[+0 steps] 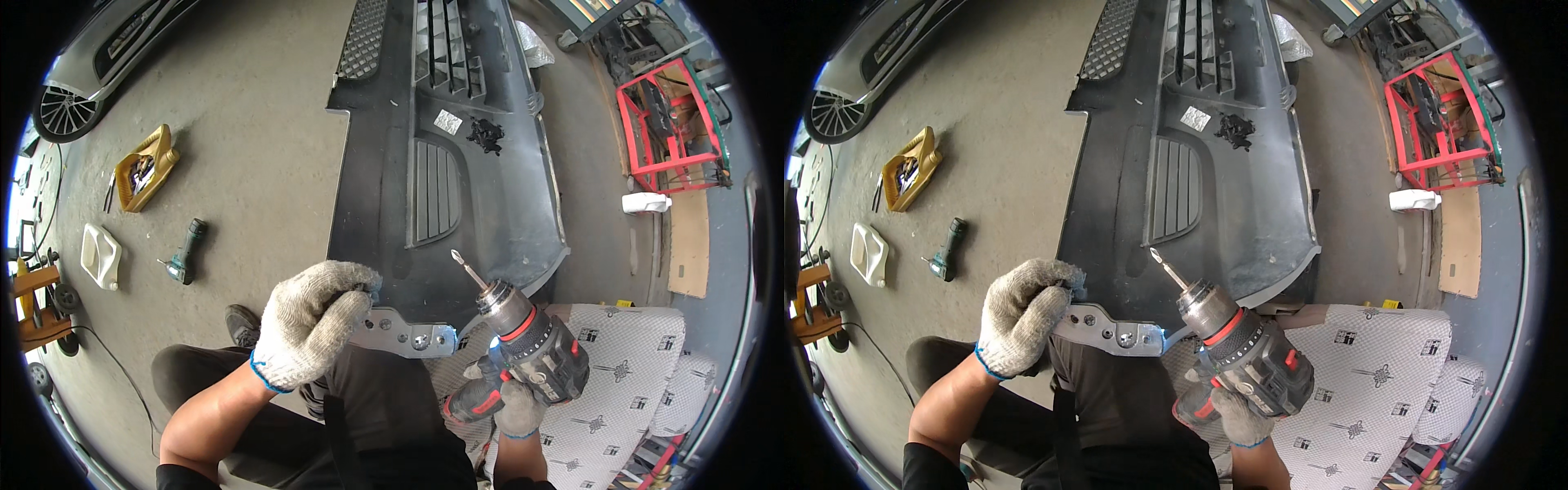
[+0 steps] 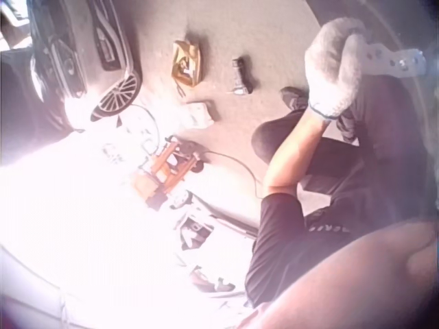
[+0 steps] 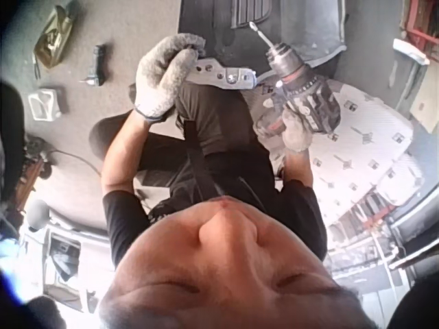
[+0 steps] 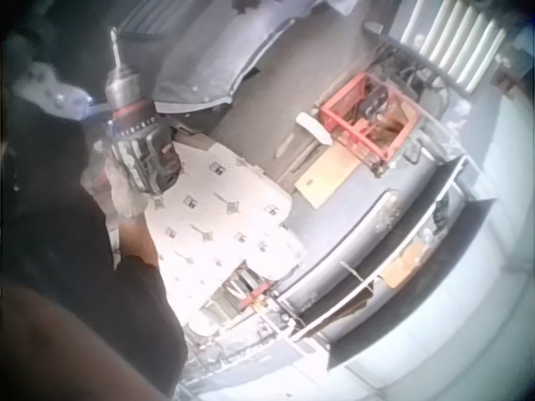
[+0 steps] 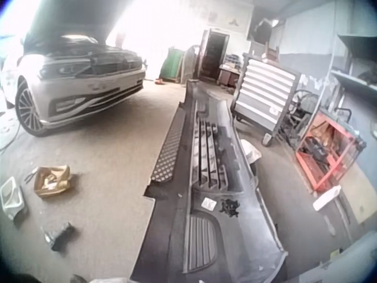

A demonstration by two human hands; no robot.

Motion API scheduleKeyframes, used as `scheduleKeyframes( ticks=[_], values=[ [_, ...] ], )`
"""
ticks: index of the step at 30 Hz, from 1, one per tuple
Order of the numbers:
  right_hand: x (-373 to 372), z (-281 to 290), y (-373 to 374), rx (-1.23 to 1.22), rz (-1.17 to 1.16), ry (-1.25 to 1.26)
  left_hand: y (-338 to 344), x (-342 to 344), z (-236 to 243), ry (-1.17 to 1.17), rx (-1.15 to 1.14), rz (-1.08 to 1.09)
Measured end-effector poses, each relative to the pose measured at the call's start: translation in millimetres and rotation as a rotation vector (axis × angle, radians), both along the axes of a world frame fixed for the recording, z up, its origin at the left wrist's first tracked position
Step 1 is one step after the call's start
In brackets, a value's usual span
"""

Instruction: The person sits on the floor and uses a cordless drill to make holes in a detached car bumper. They hold the bumper steady with one hand while operating the drill with the other, then reposition the bumper to continue drilling.

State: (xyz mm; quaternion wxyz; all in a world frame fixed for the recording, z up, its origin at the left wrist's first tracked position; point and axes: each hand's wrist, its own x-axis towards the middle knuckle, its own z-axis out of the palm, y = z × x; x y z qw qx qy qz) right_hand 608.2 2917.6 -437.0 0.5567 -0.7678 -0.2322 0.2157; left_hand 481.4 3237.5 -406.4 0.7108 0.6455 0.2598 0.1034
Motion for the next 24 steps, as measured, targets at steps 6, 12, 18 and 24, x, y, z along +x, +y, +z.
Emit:
scheduleKeyframes(
  ticks=[6, 12, 18, 24],
  values=[
    [4, -1, -28, -0.013, 0.158, 0.195, 1, 1, 0, -0.032, 0.045, -0.014],
    [1, 16, -50, -0.336, 0.431, -0.143, 11, -5, 12, -0.152, -0.086, 0.146],
    [-15, 25, -43, 0.251, 0.307, 0.226, 19, -16, 25, -0.35, 0.011, 0.329],
    [-22, -6, -94, -0.045, 0.378, -0.096, -1, -41, 48, -0.344, -0.009, -0.025]
  ],
)
